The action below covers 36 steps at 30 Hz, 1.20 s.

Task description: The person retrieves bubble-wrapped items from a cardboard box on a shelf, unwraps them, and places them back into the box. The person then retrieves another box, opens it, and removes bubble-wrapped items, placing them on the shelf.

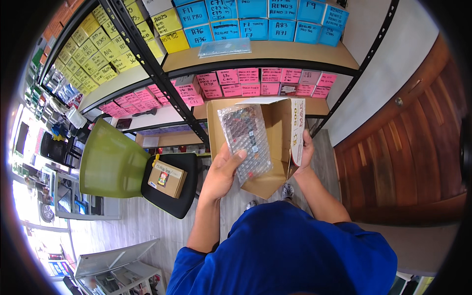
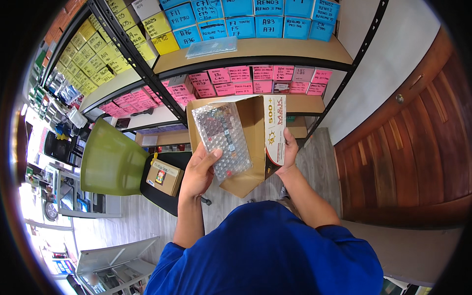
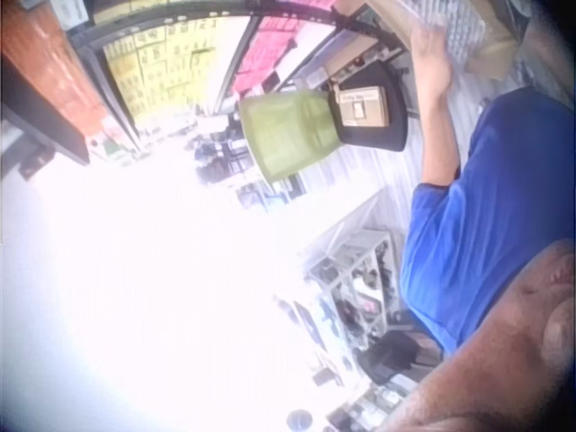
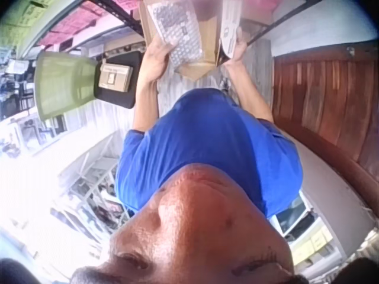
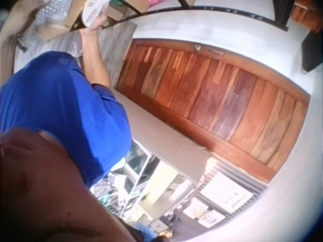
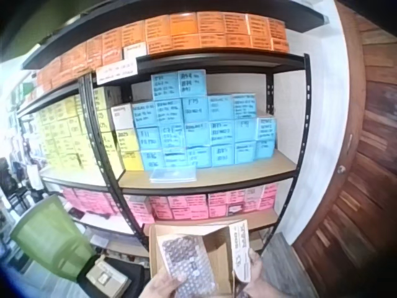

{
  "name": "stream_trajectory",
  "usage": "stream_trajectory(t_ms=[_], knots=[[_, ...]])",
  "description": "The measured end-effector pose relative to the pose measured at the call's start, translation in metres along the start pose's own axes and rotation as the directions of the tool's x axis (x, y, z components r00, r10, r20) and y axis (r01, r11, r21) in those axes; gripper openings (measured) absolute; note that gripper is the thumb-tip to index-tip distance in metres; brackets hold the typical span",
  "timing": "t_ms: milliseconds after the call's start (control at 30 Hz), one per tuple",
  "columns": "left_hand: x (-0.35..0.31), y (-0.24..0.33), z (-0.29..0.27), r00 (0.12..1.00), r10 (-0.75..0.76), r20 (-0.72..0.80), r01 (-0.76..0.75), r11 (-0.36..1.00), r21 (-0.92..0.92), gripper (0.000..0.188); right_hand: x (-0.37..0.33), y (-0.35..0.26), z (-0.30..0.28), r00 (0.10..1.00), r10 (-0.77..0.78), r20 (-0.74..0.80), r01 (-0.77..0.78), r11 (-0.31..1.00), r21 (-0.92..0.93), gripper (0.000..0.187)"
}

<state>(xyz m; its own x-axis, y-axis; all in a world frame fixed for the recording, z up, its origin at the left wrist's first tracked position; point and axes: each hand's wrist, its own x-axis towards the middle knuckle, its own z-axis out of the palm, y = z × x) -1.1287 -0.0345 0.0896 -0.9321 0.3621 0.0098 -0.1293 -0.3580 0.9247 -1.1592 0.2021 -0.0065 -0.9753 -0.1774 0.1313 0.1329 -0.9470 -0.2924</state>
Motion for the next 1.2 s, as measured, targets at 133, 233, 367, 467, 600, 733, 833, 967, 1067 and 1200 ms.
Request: stream_trajectory(t_ms=[133, 233, 367, 467, 600, 733, 833, 967, 1067, 1200], knots=[[-0.006, 0.011, 0.015, 0.988, 0.102, -0.113, -0.018, 0.814, 0.580, 0.068, 0.004, 0.010, 0.007, 0.983, 0.132, 0.128, -0.133, 0.991, -0.002, 0.064], [0.009, 0.014, 0.025, 0.984, -0.070, -0.165, 0.176, 0.565, 0.806, 0.077, 0.001, 0.033, 0.017, 0.984, 0.172, 0.038, -0.160, 0.964, -0.214, 0.069], [0.019, -0.019, 0.004, 0.998, 0.027, 0.050, -0.057, 0.474, 0.879, 0.068, 0.002, 0.059, 0.017, 0.981, 0.161, -0.112, -0.171, 0.981, -0.089, 0.061], [0.018, -0.007, -0.004, 0.948, -0.190, 0.254, -0.123, 0.518, 0.847, 0.045, 0.004, 0.062, 0.002, 0.973, 0.169, -0.154, -0.170, 0.985, 0.007, 0.053], [0.010, 0.004, 0.003, 0.931, -0.012, 0.365, -0.300, 0.543, 0.784, 0.029, 0.005, 0.053, -0.008, 0.984, 0.166, -0.065, -0.166, 0.986, 0.007, 0.049], [-0.018, 0.007, 0.003, 0.787, 0.599, 0.144, -0.540, 0.558, 0.629, 0.020, 0.009, 0.042, 0.008, 0.988, 0.111, -0.107, -0.105, 0.992, 0.063, 0.054], [-0.030, -0.044, -0.012, 0.595, 0.719, -0.361, -0.558, 0.692, 0.458, 0.019, 0.010, 0.038, 0.031, 0.985, 0.071, -0.160, -0.056, 0.993, 0.100, 0.057], [-0.015, -0.066, -0.021, 0.985, -0.078, -0.155, -0.020, 0.837, -0.547, 0.080, 0.015, 0.036, 0.004, 0.995, 0.065, 0.074, -0.066, 0.998, 0.017, 0.066], [-0.001, -0.055, -0.013, 0.960, -0.084, -0.267, -0.069, 0.853, -0.517, 0.071, 0.010, 0.044, -0.002, 0.977, 0.183, 0.108, -0.156, 0.963, -0.219, 0.076], [-0.011, -0.038, -0.038, 0.941, -0.050, -0.335, -0.101, 0.903, -0.418, 0.060, 0.016, 0.028, 0.049, 0.959, -0.105, 0.265, 0.265, 0.671, -0.693, 0.095]])
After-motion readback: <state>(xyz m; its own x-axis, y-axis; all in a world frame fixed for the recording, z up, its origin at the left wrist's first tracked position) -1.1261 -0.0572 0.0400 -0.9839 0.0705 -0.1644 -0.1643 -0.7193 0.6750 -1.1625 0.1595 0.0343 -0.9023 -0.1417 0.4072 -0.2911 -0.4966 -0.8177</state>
